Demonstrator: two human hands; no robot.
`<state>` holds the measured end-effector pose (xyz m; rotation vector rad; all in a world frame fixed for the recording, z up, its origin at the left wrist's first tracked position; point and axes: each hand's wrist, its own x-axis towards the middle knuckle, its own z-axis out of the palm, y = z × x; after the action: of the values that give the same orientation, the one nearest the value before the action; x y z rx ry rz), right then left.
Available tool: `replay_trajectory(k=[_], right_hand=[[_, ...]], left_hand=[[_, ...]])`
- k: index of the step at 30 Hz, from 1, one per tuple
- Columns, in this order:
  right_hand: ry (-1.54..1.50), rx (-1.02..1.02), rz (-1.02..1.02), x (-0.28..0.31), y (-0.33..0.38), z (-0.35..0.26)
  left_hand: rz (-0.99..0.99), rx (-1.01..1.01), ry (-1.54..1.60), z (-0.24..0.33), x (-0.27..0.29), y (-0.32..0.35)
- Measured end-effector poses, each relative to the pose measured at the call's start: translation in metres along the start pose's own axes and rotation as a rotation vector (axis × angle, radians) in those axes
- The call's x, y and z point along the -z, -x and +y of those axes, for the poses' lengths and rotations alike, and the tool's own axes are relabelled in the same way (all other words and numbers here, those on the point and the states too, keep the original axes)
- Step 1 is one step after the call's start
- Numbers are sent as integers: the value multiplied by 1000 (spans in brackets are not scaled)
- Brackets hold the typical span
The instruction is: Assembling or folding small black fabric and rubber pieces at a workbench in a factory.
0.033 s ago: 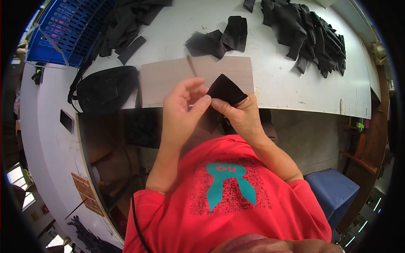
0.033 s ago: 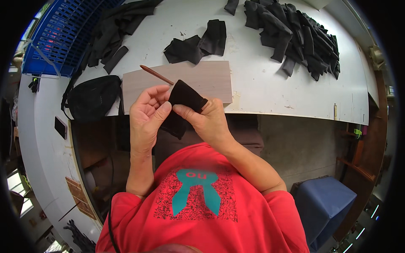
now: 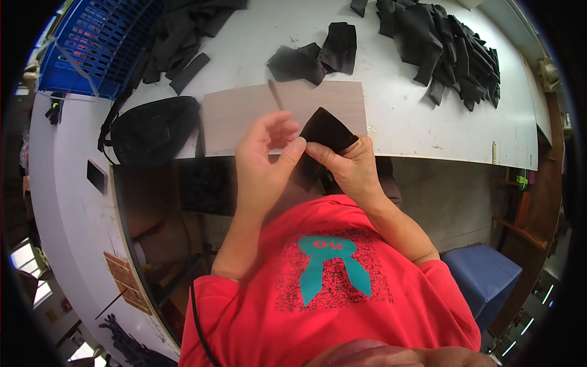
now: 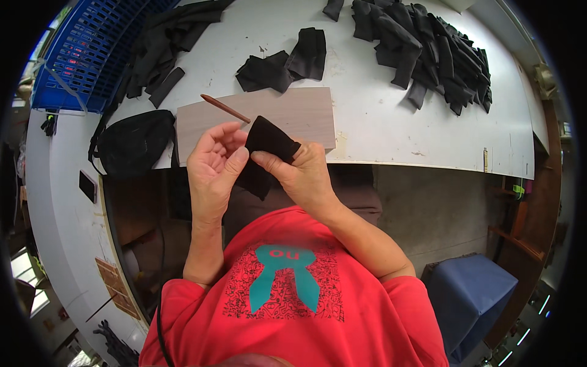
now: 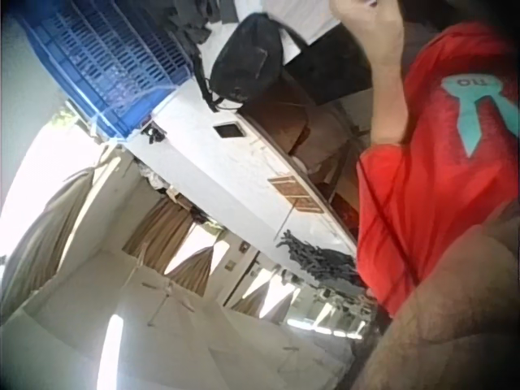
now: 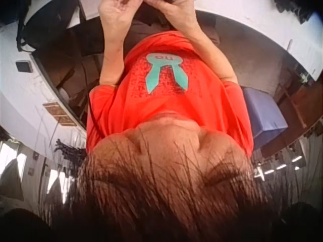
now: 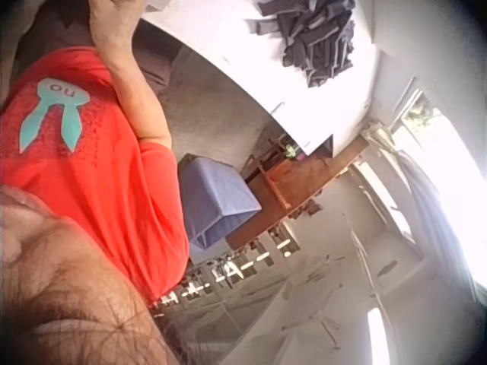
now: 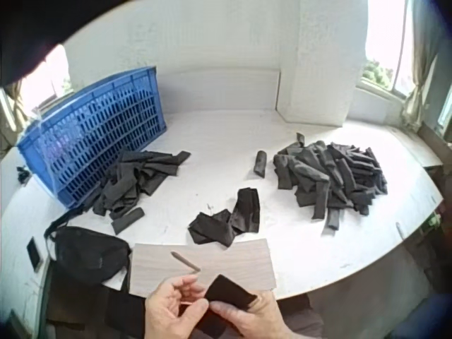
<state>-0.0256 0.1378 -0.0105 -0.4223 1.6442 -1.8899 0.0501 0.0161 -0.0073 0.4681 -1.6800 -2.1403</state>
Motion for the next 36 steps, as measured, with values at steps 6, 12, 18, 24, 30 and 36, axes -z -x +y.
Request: replay_trajectory(k=[6, 12, 18, 24, 30, 36], right_hand=[[666, 389, 192, 12, -1, 15], [906, 668, 228, 16, -4, 21], [1135, 914, 221, 25, -11, 30], [1305, 956, 179, 28, -10, 31], [1020, 655, -28, 24, -5, 17], [499, 268, -80, 24, 0, 4]], left_hand=[[125, 4, -54, 9, -20, 10], [57, 134, -26, 9, -17, 5], [74, 215, 20, 4, -19, 2], [111, 351, 103, -7, -8, -2], [137, 280, 17, -14, -9, 0], [7, 0, -418, -18, -15, 8]])
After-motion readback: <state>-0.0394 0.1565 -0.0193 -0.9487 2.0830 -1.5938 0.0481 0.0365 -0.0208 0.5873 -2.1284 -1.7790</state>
